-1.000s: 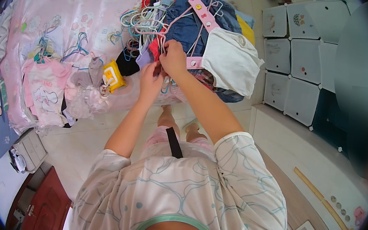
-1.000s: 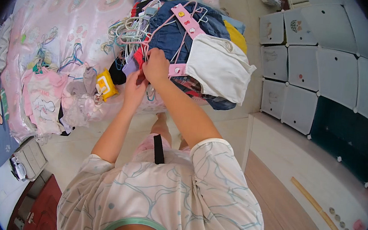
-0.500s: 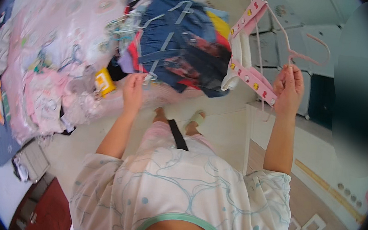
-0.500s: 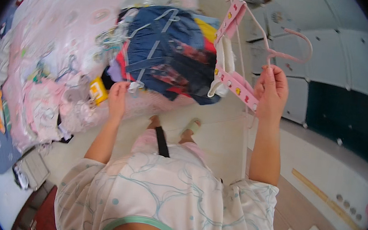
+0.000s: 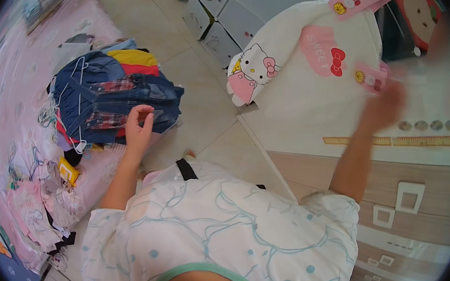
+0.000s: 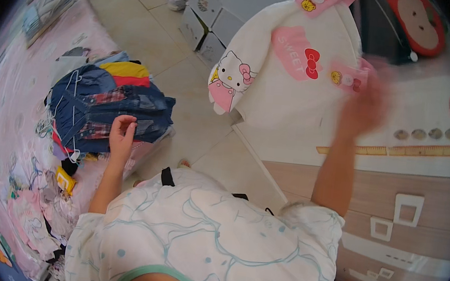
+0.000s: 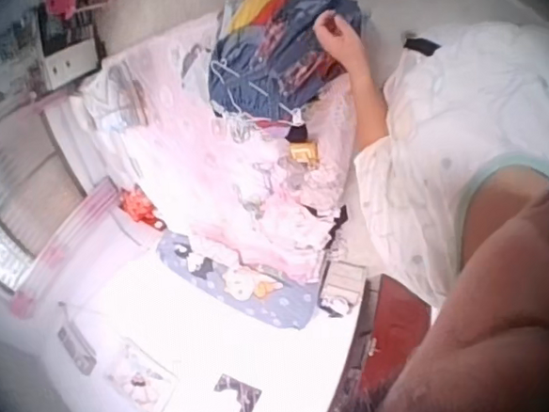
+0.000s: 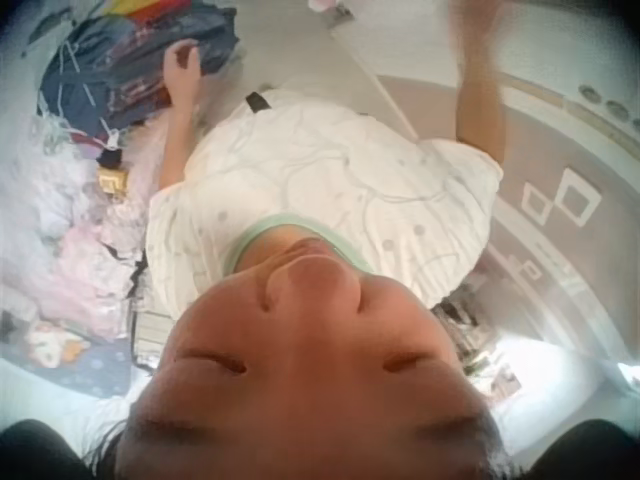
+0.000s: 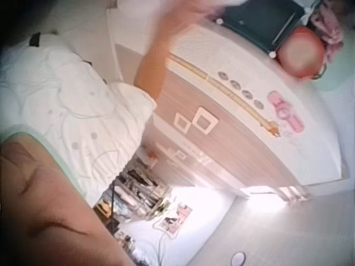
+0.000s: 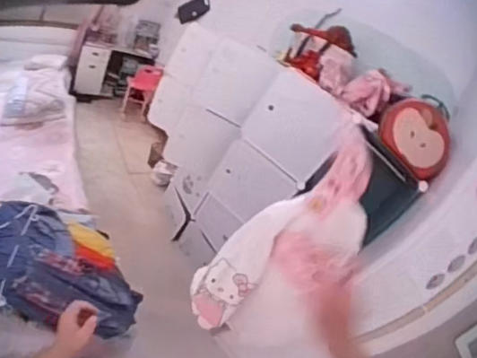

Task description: The person wipes a storage unit, pulls back a curtain, and then organizes a pile of clothes by placing them onto hangers. The hanged clothes are then placed into a storage compartment.

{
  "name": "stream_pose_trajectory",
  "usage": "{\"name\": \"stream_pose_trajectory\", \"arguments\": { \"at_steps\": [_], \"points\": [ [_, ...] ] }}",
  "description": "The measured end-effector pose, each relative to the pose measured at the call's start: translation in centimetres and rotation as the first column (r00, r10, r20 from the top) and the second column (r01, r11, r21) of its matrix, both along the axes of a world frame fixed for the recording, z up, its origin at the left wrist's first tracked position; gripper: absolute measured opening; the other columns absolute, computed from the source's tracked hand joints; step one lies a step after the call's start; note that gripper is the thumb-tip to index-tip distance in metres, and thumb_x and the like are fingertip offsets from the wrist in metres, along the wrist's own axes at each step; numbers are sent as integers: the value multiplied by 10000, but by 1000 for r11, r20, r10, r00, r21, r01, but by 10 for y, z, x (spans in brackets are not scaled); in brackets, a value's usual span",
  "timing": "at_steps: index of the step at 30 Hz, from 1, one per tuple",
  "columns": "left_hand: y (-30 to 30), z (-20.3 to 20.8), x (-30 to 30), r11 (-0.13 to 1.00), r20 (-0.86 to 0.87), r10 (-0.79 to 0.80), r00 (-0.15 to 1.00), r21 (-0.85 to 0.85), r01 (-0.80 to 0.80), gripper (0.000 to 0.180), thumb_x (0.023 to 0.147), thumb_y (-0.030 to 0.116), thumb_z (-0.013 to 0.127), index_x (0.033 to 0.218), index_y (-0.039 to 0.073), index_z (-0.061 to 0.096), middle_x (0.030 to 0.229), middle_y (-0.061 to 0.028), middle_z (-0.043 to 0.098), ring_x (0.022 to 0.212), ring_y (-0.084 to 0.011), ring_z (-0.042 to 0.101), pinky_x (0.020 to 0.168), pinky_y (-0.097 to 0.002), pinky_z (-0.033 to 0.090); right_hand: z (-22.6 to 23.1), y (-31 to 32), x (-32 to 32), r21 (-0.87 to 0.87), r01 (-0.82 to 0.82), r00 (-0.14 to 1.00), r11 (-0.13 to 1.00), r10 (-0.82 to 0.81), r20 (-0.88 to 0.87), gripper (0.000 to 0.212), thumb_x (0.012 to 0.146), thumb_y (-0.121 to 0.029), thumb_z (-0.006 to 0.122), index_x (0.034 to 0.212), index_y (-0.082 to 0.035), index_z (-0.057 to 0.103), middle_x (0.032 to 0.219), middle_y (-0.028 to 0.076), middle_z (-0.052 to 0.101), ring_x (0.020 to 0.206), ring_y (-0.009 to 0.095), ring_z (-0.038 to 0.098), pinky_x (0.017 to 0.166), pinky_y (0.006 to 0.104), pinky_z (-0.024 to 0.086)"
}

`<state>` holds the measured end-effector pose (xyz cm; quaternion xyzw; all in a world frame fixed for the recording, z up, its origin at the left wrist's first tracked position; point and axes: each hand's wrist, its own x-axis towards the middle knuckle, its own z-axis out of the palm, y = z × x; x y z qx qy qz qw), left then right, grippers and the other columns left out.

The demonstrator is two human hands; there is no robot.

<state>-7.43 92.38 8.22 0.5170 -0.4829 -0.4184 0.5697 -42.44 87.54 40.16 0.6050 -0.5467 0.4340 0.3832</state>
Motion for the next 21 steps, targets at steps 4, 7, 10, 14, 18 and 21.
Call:
{"name": "stream_pose_trajectory", "arguments": {
  "at_steps": [4,7,10,14,18,21],
  "points": [
    [-4,-1,-48,977,184,-199,963,-36,209,142,822,13,553,963,12,575,902,-60,596,833,-145,573,763,-245,450,-146,44,-79,986,-43,993,-164,100,60,325,915,-360,503,1005,-84,648,848,40,611,736,120,534,635,249,439],
    [-11,6,-65,949,229,-313,922,40,312,196,789,65,610,977,14,592,941,-83,600,855,-179,585,785,-277,461,-122,45,-95,925,-359,929,125,-41,367,365,922,-390,477,1015,-78,640,832,34,580,742,123,501,662,262,429],
    [-36,18,-71,876,194,-477,857,184,445,426,743,167,688,1118,23,546,1108,-117,566,1021,-214,551,897,-319,422,-77,20,-85,796,-450,847,405,-89,524,249,918,-273,516,936,-68,657,768,-24,540,686,81,424,621,225,373],
    [-63,39,-108,798,240,-596,766,76,598,846,650,276,770,1331,29,332,1323,-176,405,1215,-278,413,1015,-351,322,-12,-2,-80,729,-484,862,484,122,491,253,933,-256,498,969,-63,658,795,-45,565,692,49,438,605,197,370],
    [-88,69,-170,715,355,-561,748,-248,654,1036,590,345,800,1395,43,222,1363,-198,347,1220,-303,406,1012,-371,327,97,-1,-68,686,-562,816,462,170,553,235,927,-264,508,994,-82,641,688,-42,520,550,37,370,482,187,289],
    [-111,90,-185,734,81,-667,741,-98,672,974,586,362,802,1363,37,312,1270,-180,435,1139,-296,462,953,-391,374,151,3,-50,576,-596,786,559,260,561,274,922,-284,509,956,-25,593,563,7,484,426,86,350,383,234,258]
  ]
}}
